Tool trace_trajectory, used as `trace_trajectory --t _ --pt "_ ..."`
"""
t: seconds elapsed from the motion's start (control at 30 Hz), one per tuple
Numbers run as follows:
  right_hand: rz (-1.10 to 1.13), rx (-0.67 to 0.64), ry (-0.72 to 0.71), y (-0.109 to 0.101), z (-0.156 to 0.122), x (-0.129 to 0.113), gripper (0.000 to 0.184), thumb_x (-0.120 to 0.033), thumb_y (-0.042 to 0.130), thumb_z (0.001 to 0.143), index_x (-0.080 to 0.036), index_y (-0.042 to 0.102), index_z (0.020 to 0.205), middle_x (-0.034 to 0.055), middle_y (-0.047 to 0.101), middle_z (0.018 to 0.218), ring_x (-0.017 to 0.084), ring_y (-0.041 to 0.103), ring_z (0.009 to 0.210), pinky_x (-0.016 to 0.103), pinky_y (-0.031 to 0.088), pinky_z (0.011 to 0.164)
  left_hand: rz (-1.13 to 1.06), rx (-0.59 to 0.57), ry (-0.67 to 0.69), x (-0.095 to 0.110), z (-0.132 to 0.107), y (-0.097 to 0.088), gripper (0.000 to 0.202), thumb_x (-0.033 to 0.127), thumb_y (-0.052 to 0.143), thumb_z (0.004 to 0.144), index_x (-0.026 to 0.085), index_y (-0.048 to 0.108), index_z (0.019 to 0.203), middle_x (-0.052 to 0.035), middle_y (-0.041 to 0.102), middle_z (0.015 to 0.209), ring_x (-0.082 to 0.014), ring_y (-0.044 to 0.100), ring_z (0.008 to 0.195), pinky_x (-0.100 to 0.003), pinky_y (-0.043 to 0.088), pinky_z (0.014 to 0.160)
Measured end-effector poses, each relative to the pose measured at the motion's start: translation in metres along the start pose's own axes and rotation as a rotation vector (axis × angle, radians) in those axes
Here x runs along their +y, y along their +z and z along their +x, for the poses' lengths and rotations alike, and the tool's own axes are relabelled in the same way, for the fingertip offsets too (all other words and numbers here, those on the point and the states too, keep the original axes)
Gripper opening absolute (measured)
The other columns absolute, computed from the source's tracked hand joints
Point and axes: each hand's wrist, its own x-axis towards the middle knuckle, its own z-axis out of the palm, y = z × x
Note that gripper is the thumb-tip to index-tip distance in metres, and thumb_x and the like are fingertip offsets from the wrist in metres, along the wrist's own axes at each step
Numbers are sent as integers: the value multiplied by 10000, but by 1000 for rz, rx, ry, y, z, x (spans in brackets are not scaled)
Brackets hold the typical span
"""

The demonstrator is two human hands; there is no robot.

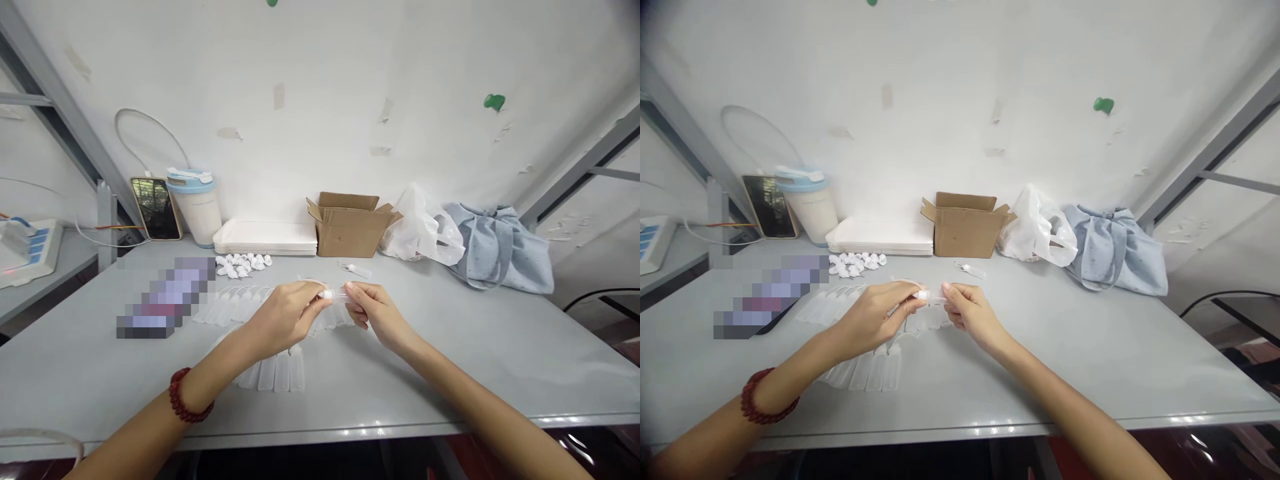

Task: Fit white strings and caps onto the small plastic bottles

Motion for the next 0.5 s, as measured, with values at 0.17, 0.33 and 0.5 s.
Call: trace_trajectory --t 0.17,0.33,0.5 --pt "-194 82 -172 -2 -3 -4 367 -464 451 887 -174 487 665 -49 361 559 75 342 471 227 292 466 -144 -65 -170 5 3 -8 187 288 481 889 158 615 879 -31 662 852 -117 556 654 -204 394 530" --pt "-434 128 -376 -3 -4 0 231 -378 504 883 -170 601 911 -13 502 639 99 437 527 225 366 485 -284 -132 -341 8 6 -15 316 353 434 903 151 602 730 -4 620 678 -117 565 615 -213 410 550" --pt "-802 212 -833 -4 -1 8 163 -234 504 890 -160 577 1014 35 539 711 139 477 616 260 412 563 -495 -190 -402 4 6 -15 379 374 432 903 147 558 626 14 563 585 -98 540 542 -214 436 562"
